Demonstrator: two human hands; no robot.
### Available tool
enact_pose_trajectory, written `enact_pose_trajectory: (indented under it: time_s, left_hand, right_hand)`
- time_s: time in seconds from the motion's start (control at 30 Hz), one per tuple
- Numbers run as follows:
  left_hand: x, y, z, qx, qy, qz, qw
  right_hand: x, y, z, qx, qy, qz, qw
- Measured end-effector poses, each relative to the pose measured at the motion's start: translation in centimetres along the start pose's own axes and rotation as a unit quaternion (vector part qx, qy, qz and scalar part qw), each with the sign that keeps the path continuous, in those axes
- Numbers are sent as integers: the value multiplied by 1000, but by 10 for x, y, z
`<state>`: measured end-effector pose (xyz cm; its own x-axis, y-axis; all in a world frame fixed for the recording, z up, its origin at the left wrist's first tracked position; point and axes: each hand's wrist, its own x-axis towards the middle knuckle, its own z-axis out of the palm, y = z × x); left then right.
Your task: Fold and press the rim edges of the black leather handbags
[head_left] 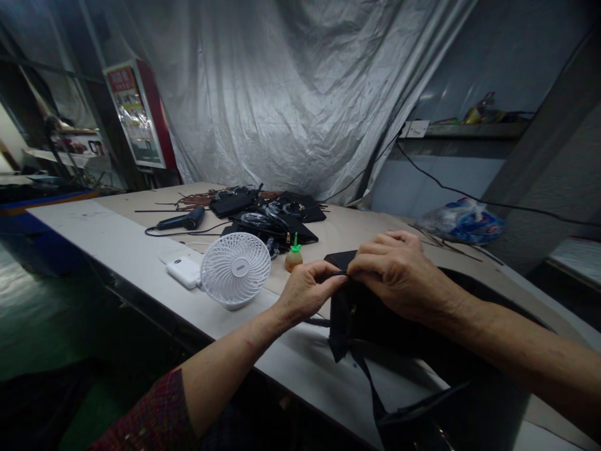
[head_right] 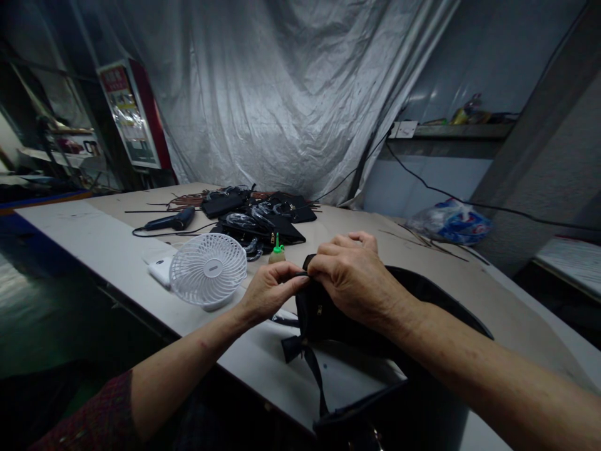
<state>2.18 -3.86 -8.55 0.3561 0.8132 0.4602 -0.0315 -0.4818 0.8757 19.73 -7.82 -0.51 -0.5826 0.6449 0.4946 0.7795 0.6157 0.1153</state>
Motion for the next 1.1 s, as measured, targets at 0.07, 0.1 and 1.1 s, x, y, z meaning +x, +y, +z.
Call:
enact_pose_trajectory:
  time_s: [0.07, 0.1, 1.1]
  left_hand:
    - [0, 1, 0, 4, 0, 4, 1000]
    - [-1, 2, 0, 7, 0, 7, 1000]
    - [-4, 15, 1, 57, -13, 45, 997]
  right_hand:
    - [1, 0, 0, 0, -6, 2, 1000]
    - [1, 0, 0, -2, -9, 5, 1000]
    - [16, -17, -8, 84, -85, 141, 983]
